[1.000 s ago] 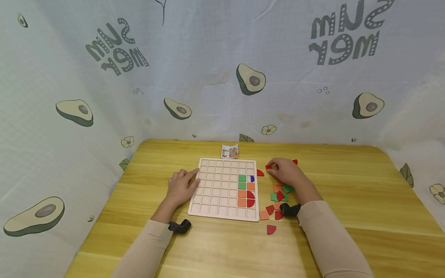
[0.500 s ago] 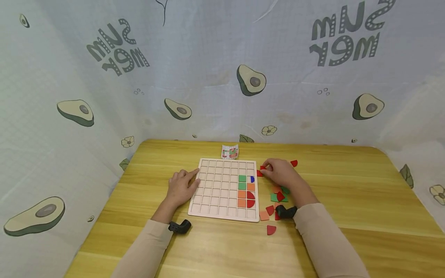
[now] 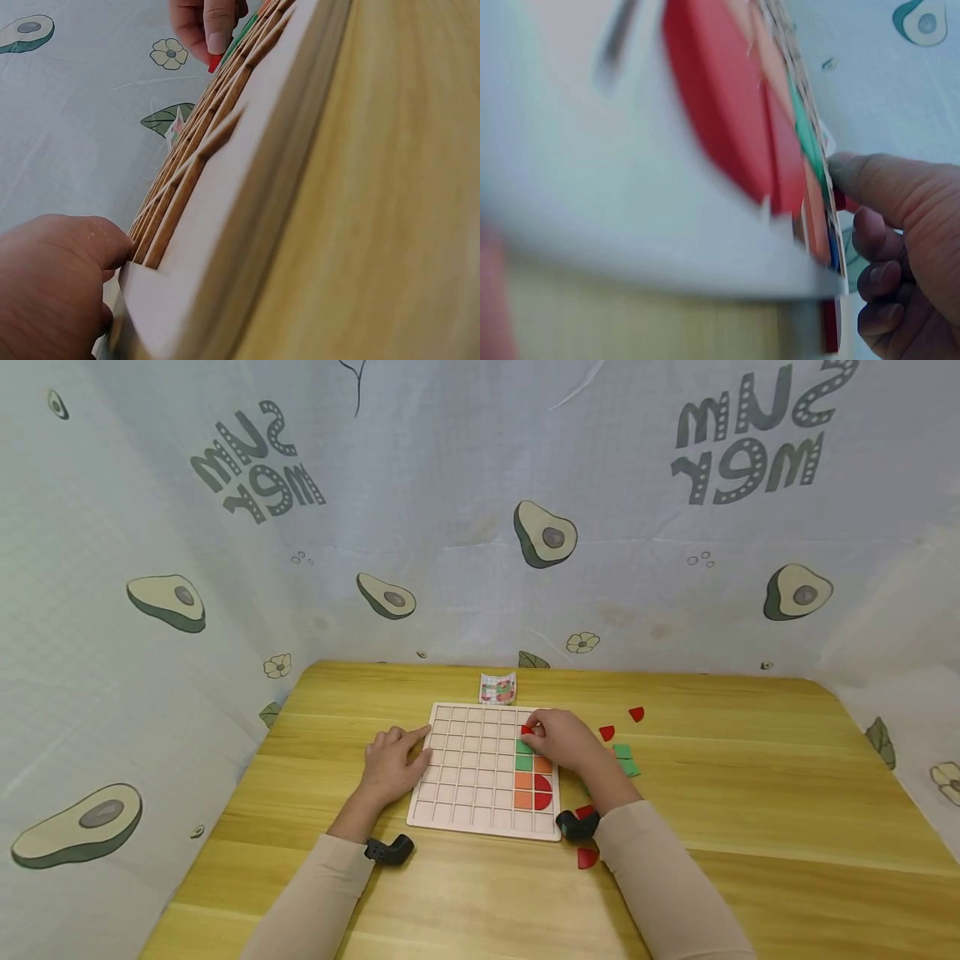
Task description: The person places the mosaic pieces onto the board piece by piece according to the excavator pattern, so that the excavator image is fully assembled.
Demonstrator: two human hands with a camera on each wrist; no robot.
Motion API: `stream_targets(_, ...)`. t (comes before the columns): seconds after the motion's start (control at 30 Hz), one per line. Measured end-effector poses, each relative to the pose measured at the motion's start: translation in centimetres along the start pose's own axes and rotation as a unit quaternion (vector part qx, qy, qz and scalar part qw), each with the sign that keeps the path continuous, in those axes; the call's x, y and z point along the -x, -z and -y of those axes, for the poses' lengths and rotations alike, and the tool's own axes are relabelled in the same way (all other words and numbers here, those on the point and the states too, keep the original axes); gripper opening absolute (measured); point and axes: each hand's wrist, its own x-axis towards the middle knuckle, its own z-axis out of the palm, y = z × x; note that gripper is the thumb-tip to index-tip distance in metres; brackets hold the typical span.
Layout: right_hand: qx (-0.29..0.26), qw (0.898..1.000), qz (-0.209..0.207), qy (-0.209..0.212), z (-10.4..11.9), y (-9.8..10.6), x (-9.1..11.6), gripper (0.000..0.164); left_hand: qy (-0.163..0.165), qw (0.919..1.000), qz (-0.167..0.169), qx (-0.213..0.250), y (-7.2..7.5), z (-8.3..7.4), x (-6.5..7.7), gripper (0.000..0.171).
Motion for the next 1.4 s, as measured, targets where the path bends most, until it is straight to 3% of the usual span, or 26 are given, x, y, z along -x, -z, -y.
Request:
stream_targets(0.83,0.007,1.0,-0.007,-0.006,0.74,-0.43,-0.54,0.027,0.0,1.0,-0.004,0.009,-0.01,0.04,0.14,0.045)
stream_targets(1.4,0.01,1.0,0.011,-0.026,0.33,0.01,-0.17,0.027,-0.002,1.0,-0.007,0.002,-0.1,0.09,0.06,0.045)
